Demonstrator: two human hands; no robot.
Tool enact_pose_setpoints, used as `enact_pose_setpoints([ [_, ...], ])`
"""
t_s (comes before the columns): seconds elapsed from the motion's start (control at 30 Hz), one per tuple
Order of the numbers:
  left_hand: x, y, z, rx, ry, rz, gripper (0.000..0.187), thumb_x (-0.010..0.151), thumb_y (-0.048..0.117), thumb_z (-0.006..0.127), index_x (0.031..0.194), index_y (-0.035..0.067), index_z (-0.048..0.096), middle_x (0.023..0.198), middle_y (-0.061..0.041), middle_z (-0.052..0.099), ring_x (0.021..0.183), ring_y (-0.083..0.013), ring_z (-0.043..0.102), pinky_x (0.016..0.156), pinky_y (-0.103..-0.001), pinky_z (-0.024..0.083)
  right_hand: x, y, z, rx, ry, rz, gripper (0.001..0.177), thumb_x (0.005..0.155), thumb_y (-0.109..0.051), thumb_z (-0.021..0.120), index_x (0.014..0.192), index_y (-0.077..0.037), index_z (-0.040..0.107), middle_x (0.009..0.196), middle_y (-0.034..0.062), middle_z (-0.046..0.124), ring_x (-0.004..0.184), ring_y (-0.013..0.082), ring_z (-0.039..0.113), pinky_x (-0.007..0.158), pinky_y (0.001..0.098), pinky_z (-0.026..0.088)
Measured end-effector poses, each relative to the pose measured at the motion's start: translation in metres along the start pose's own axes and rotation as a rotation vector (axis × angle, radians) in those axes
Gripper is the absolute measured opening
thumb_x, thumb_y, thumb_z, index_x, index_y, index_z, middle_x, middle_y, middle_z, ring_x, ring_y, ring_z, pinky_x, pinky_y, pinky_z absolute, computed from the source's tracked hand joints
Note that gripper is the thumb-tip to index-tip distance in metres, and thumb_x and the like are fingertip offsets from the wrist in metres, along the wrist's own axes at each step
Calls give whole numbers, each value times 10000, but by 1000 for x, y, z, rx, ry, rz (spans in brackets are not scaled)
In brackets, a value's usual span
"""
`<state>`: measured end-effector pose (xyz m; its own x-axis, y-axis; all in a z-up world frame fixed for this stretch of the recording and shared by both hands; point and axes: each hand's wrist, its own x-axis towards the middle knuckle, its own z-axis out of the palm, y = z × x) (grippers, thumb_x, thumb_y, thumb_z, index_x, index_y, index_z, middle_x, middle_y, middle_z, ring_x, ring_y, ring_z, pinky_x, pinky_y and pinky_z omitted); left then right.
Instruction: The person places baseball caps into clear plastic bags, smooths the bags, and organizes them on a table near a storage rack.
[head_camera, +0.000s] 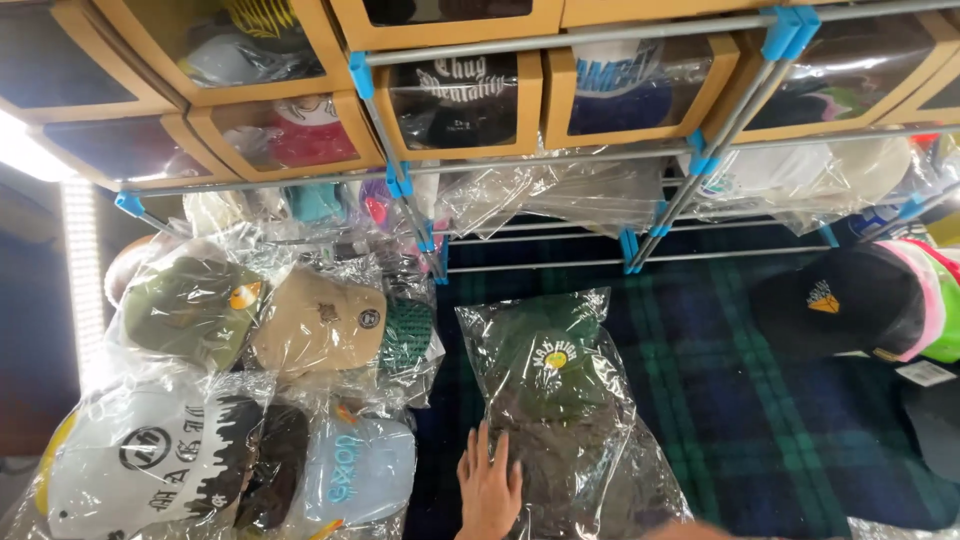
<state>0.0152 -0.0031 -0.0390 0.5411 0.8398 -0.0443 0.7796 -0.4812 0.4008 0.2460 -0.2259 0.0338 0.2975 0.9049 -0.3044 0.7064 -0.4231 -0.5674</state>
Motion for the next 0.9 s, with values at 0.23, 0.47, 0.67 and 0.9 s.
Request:
enact_pose_setpoints([
  [0.23, 55, 38, -1, -6, -32, 246, 668, 1072, 573, 258, 1623, 197, 287, 1687, -187, 167, 1533, -435, 160, 1164, -637, 219, 188, 5, 26, -183, 487, -231, 588, 1036, -416, 464, 1549, -134, 409, 1638, 138, 385, 1499, 366, 378, 1111, 545, 406],
  [0.47, 57, 19, -32, 180, -438, 196, 735, 1062, 605, 275, 1664, 243, 61, 1727, -91, -44, 1576, -353, 2, 1233, -607, 81, 192, 37, 74, -433, 500, -29, 781, 1008, -604, 347, 1625, -130, 277, 1676, 169, 293, 1528, 373, 313, 1173, 539, 340],
  [0.67, 50, 9, -16, 161, -357, 119, 697, 1075, 581, 272, 1661, 246, 98, 1719, -128, -43, 1575, -353, 44, 1210, -627, 103, 184, 32, 66, -283, 389, 49, 807, 999, -640, 303, 1639, -158, 208, 1707, 144, 181, 1555, 363, 212, 1208, 558, 249],
  [0.9, 56, 6, -25, 169, -402, 0, 759, 1027, 655, 222, 1666, 276, 66, 1722, -126, -111, 1579, -375, -89, 1230, -639, 21, 188, 40, 72, -328, 424, 54, 822, 1009, -615, 338, 1644, -114, 189, 1682, 187, 246, 1554, 371, 239, 1225, 537, 252],
])
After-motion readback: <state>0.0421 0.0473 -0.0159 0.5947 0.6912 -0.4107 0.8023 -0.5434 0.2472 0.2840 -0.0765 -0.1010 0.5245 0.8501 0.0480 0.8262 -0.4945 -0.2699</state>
